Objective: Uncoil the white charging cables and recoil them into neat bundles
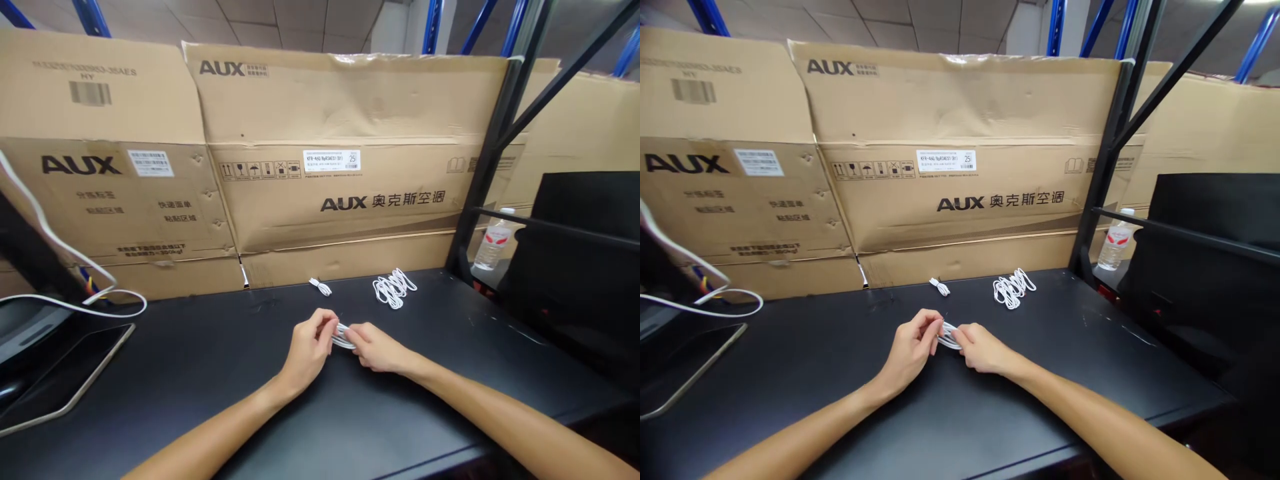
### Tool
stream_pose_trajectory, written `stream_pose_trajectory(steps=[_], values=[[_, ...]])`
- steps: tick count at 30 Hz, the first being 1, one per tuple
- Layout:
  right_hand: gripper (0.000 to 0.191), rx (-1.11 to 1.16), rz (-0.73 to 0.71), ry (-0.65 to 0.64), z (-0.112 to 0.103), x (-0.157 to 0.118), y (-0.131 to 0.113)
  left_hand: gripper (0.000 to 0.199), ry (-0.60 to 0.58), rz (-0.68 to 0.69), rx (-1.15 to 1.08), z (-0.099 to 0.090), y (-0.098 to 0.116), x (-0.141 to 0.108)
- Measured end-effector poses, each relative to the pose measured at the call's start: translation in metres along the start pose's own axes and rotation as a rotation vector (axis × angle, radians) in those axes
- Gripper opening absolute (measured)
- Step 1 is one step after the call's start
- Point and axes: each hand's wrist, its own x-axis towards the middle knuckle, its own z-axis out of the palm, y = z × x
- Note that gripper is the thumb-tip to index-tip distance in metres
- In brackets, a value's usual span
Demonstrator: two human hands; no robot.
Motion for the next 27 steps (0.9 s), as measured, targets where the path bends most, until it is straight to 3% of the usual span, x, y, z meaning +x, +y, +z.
stream_pose_trajectory(steps=[6, 10, 12, 16, 20, 23, 27], values=[[0.039, -0.325, -0.224, 0.104, 0.002, -0.005, -0.002, 0.017, 0.010, -0.066, -0.117, -0.001, -0.006, 0.005], [0.038, -0.352, -0.315, 0.125, 0.003, -0.006, -0.001, 0.020, -0.070, -0.082, -0.073, 0.000, -0.009, 0.004], [0.037, -0.269, -0.288, 0.151, 0.002, -0.002, 0.001, 0.022, -0.103, -0.081, -0.052, 0.001, -0.009, 0.003], [0.037, 0.119, -0.075, 0.167, -0.007, 0.007, 0.005, 0.025, -0.163, -0.114, -0.037, 0.001, -0.010, 0.001], [0.039, 0.435, -0.091, 0.077, -0.013, 0.006, 0.004, 0.025, -0.148, -0.138, -0.001, 0.001, -0.012, 0.001], [0.041, 0.489, -0.101, -0.017, -0.010, 0.004, 0.002, 0.028, -0.151, -0.138, -0.001, 0.001, -0.011, 0.001], [0.044, 0.416, -0.105, 0.006, -0.004, 0.006, 0.004, 0.031, -0.173, -0.153, 0.010, 0.001, -0.007, 0.001]])
